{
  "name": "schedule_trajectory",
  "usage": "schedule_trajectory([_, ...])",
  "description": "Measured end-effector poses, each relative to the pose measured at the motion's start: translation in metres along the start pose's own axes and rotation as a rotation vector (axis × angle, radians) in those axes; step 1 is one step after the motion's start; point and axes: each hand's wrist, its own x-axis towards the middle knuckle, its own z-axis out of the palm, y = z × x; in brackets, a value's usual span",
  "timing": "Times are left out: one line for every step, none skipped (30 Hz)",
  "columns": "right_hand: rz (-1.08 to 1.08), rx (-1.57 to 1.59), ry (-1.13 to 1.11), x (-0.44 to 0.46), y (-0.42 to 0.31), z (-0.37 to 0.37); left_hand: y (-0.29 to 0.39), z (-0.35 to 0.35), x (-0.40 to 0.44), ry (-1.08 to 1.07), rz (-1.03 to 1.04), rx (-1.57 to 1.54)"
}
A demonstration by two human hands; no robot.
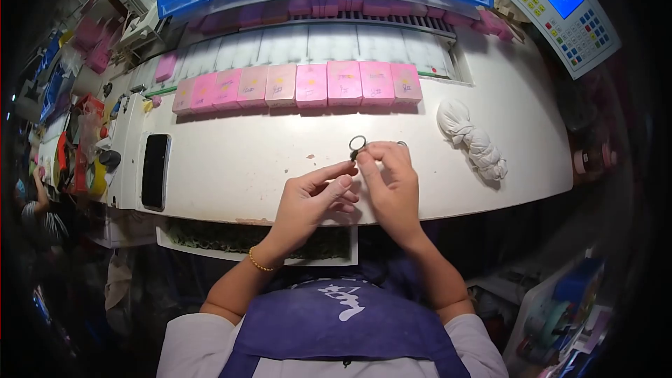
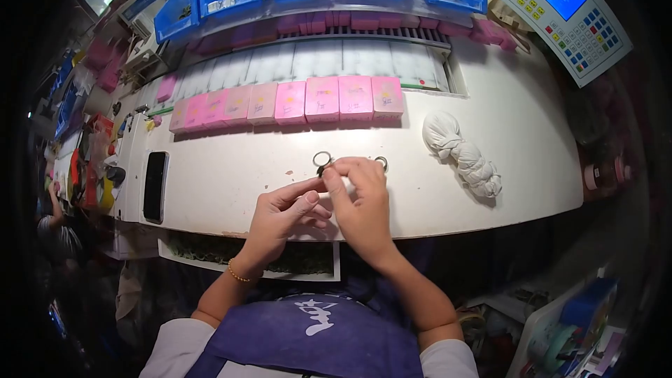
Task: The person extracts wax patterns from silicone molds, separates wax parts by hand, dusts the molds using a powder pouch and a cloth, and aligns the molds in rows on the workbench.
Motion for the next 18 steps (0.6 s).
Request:
schedule_trajectory([0.003,0.099,0.020,-0.005,-0.006,0.003,-0.002,0.002,-0.001,0.010,0.061,0.004])
schedule_trajectory([0.008,0.197,0.039,-0.009,-0.010,0.006,-0.003,0.003,-0.002,0.019,0.120,0.008])
schedule_trajectory([0.037,0.251,0.029,-0.012,-0.013,0.008,-0.003,0.003,-0.003,0.025,0.164,0.007])
schedule_trajectory([0.037,0.251,0.029,-0.014,-0.014,0.009,-0.002,0.003,-0.005,0.025,0.164,0.007])
schedule_trajectory([0.061,0.315,0.016,-0.015,-0.015,0.009,-0.002,0.002,-0.006,0.019,0.201,0.020])
schedule_trajectory([0.085,0.380,0.002,-0.016,-0.015,0.009,-0.001,0.001,-0.008,0.013,0.240,0.033])
schedule_trajectory([0.084,0.379,-0.002,-0.017,-0.016,0.008,0.001,0.000,-0.010,0.015,0.241,0.031])
schedule_trajectory([0.148,0.494,-0.032,-0.019,-0.017,0.007,0.004,0.000,-0.012,0.010,0.268,0.068])
schedule_trajectory([0.215,0.608,-0.063,-0.020,-0.017,0.006,0.006,0.000,-0.015,0.005,0.295,0.105])
schedule_trajectory([0.216,0.607,-0.066,-0.020,-0.017,0.005,0.010,0.001,-0.018,0.008,0.295,0.102])
schedule_trajectory([0.184,0.586,-0.069,-0.020,-0.016,0.005,0.014,0.002,-0.021,0.047,0.302,0.209])
schedule_trajectory([0.151,0.566,-0.071,-0.020,-0.016,0.004,0.018,0.003,-0.024,0.086,0.310,0.317])
schedule_trajectory([0.149,0.564,-0.072,-0.020,-0.017,0.004,0.019,0.006,-0.025,0.086,0.311,0.315])
schedule_trajectory([0.142,0.538,-0.064,-0.020,-0.018,0.004,0.020,0.011,-0.025,0.145,0.383,0.272])
schedule_trajectory([0.136,0.513,-0.057,-0.021,-0.018,0.004,0.020,0.014,-0.025,0.205,0.453,0.229])
schedule_trajectory([0.135,0.514,-0.057,-0.022,-0.019,0.005,0.018,0.013,-0.025,0.206,0.454,0.229])
schedule_trajectory([0.143,0.537,-0.072,-0.025,-0.019,0.005,0.013,0.011,-0.023,0.179,0.512,0.232])
schedule_trajectory([0.152,0.560,-0.087,-0.026,-0.019,0.005,0.009,0.010,-0.021,0.151,0.570,0.234])
